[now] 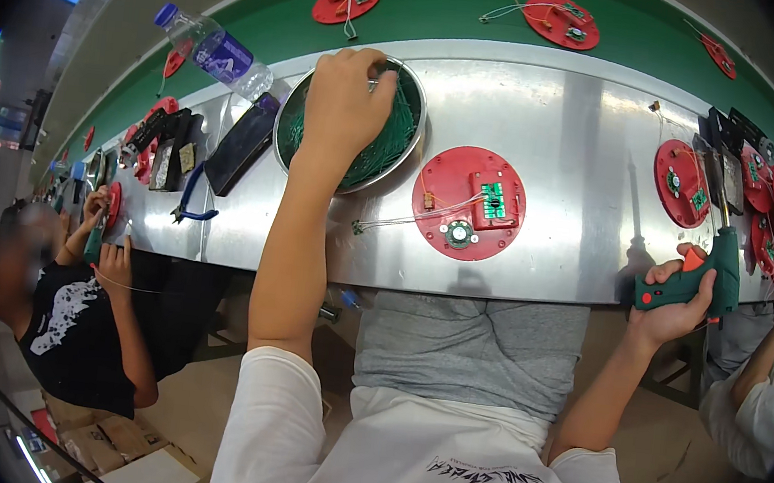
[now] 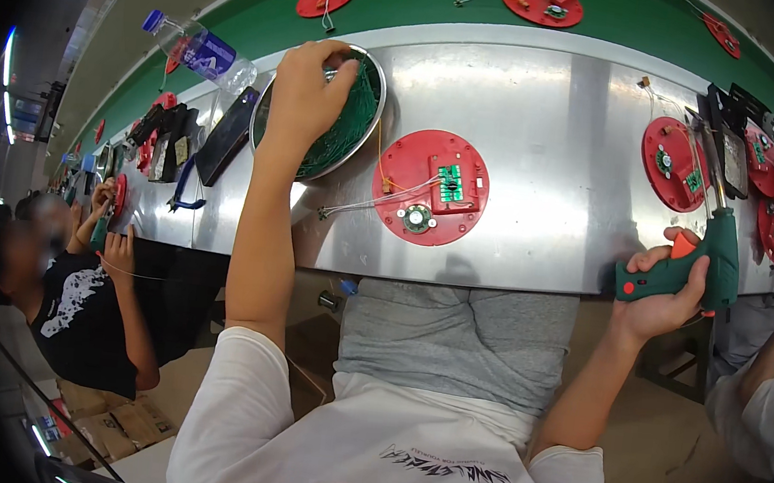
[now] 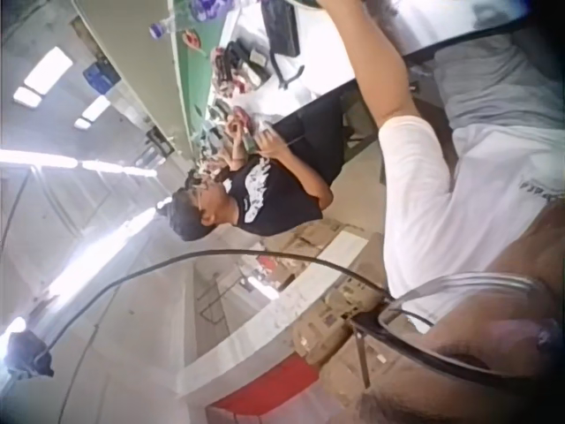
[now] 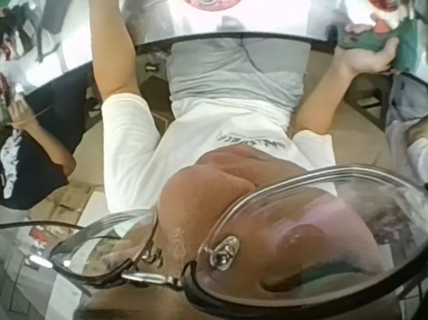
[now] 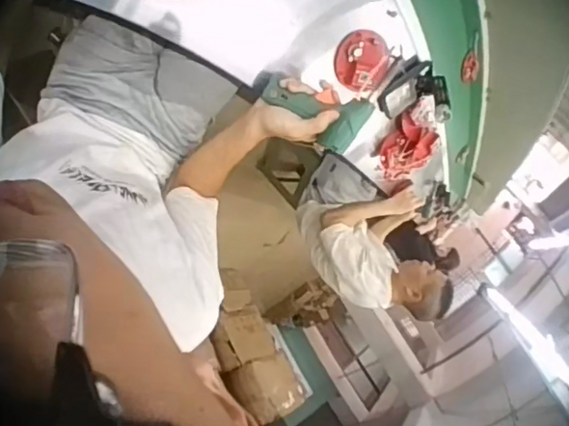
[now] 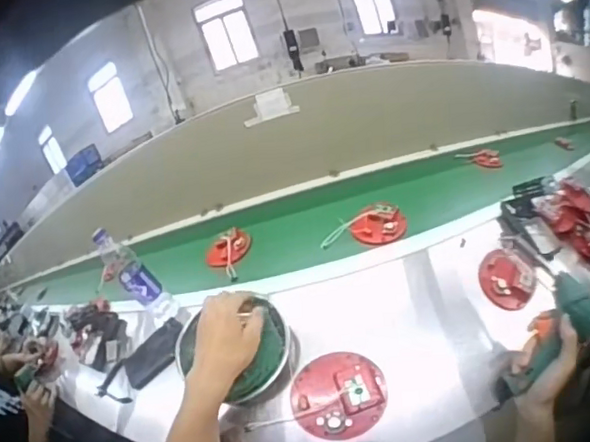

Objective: Soldering wires onto small circular circuit boards on a factory assembly line.

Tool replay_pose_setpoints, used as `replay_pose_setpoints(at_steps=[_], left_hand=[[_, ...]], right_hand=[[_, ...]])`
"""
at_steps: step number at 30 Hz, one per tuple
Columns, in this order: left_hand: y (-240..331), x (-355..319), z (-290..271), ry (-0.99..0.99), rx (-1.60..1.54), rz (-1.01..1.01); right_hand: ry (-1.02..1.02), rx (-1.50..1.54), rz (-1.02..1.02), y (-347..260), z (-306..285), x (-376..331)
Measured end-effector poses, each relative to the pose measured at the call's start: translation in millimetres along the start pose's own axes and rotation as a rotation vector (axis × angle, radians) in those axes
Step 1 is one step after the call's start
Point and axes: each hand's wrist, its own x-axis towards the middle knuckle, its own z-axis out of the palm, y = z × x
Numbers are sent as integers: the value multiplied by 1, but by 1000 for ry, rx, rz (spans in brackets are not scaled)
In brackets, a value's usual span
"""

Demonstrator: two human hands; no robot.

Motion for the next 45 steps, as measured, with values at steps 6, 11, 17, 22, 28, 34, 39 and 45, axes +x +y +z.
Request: replay_pose_setpoints(at_steps=[6, 11, 17, 22, 28, 34, 39, 45], left_hand=[[3, -7, 10, -98, 6, 46], [5, -4, 1, 146, -149, 142], [32, -5, -16, 128, -653, -12], [80, -50, -44, 11, -563, 132], [106, -114, -7, 135, -445, 148], [105, -127, 5, 138, -294, 77], [103, -129, 14, 184, -319, 92], [103, -128, 12, 156, -354, 56]], right_hand=[[-38, -6, -33, 3, 0, 0], [-22, 3, -30, 5, -3, 0], [-94, 22, -8, -1, -2, -2], [-283, -65, -157, 0, 2, -26], [-745, -426, -99, -10, -1, -56], [-986, -598, -405, -31, 27, -47], [-938, -666, -294, -26, 22, -49], [-855, -648, -56, -25, 16, -54]])
